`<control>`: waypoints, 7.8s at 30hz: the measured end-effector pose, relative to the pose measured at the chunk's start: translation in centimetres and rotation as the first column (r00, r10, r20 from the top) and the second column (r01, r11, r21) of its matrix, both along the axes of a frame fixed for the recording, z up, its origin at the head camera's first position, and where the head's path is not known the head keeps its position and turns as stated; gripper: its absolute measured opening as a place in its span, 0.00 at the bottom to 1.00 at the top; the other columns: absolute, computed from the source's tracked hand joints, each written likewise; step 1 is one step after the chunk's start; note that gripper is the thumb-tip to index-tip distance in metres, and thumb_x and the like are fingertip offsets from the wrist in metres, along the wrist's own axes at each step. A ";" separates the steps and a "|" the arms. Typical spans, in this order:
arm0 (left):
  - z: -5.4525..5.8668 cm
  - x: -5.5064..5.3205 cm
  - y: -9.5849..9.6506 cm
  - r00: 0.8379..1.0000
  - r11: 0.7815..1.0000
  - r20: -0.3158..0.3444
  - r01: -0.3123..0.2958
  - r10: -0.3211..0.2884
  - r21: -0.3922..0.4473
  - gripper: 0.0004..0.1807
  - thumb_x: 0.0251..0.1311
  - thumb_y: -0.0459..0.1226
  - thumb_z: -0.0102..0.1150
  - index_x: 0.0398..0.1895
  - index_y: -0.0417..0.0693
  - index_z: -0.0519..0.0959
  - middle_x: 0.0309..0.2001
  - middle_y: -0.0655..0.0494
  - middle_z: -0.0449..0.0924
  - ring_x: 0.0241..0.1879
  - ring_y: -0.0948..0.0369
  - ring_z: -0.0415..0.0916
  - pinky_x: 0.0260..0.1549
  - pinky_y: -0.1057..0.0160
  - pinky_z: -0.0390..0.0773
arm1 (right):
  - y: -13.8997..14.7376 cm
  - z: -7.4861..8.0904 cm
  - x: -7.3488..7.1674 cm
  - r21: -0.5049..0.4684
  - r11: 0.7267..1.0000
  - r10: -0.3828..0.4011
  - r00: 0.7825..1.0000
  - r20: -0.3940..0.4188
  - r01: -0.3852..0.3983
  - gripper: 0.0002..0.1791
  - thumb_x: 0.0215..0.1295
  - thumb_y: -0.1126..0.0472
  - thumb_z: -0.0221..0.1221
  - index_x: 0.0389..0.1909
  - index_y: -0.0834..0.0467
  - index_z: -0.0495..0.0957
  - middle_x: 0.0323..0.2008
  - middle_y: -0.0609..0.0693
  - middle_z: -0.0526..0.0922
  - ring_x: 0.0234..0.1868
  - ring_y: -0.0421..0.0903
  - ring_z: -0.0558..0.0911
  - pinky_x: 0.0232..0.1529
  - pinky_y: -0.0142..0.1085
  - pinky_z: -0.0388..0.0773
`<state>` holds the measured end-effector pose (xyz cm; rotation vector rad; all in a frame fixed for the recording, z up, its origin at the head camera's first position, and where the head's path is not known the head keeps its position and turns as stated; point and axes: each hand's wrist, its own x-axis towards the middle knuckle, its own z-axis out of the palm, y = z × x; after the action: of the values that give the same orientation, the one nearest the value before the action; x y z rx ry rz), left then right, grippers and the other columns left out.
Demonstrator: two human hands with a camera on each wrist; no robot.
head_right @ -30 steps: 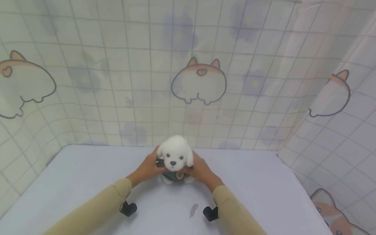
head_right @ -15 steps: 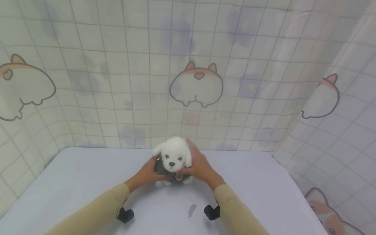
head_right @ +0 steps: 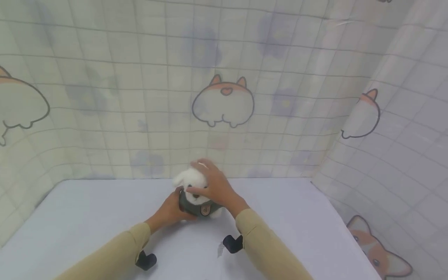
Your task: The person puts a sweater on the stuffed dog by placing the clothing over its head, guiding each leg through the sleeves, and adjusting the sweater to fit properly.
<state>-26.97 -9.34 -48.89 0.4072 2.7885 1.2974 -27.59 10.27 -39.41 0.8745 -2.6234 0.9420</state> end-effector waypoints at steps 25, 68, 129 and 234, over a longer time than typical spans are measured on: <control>1.7 0.7 1.6 0.986 0.992 -0.155 -0.075 0.058 -0.102 0.38 0.50 0.42 0.64 0.66 0.48 0.64 0.58 0.43 0.78 0.54 0.44 0.78 0.50 0.44 0.78 | 4.2 0.4 0.8 -0.079 0.981 -0.172 0.981 0.091 0.179 0.33 0.60 0.51 0.64 0.65 0.54 0.65 0.62 0.52 0.71 0.59 0.51 0.74 0.57 0.49 0.74; 5.8 0.4 0.2 0.935 0.992 -0.352 -0.014 -0.031 -0.125 0.16 0.54 0.39 0.64 0.46 0.51 0.75 0.45 0.50 0.79 0.40 0.53 0.78 0.35 0.52 0.79 | 8.4 -7.2 3.1 -0.117 0.962 -0.176 0.887 0.426 0.247 0.28 0.71 0.53 0.54 0.69 0.54 0.62 0.63 0.58 0.72 0.61 0.57 0.75 0.58 0.51 0.76; 5.3 0.8 -0.9 0.959 0.993 -0.276 -0.039 0.069 0.110 0.12 0.71 0.37 0.47 0.53 0.46 0.76 0.49 0.51 0.75 0.43 0.58 0.75 0.43 0.58 0.76 | 1.9 0.5 -1.5 -0.149 0.983 -0.097 0.993 0.065 0.105 0.11 0.68 0.59 0.58 0.48 0.54 0.82 0.47 0.49 0.86 0.43 0.46 0.83 0.42 0.38 0.81; 4.1 -1.2 0.4 0.987 0.929 0.045 -0.162 0.155 0.333 0.17 0.60 0.52 0.62 0.44 0.53 0.87 0.41 0.56 0.87 0.41 0.61 0.83 0.41 0.61 0.82 | 0.5 -5.1 -2.2 -0.085 0.996 -0.031 0.993 0.117 0.041 0.18 0.63 0.62 0.63 0.54 0.59 0.81 0.51 0.53 0.83 0.31 0.40 0.74 0.33 0.30 0.73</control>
<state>-28.20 -8.91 -44.81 0.1792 2.6301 1.8125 -29.75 10.82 -44.56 0.7709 -2.6606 1.1198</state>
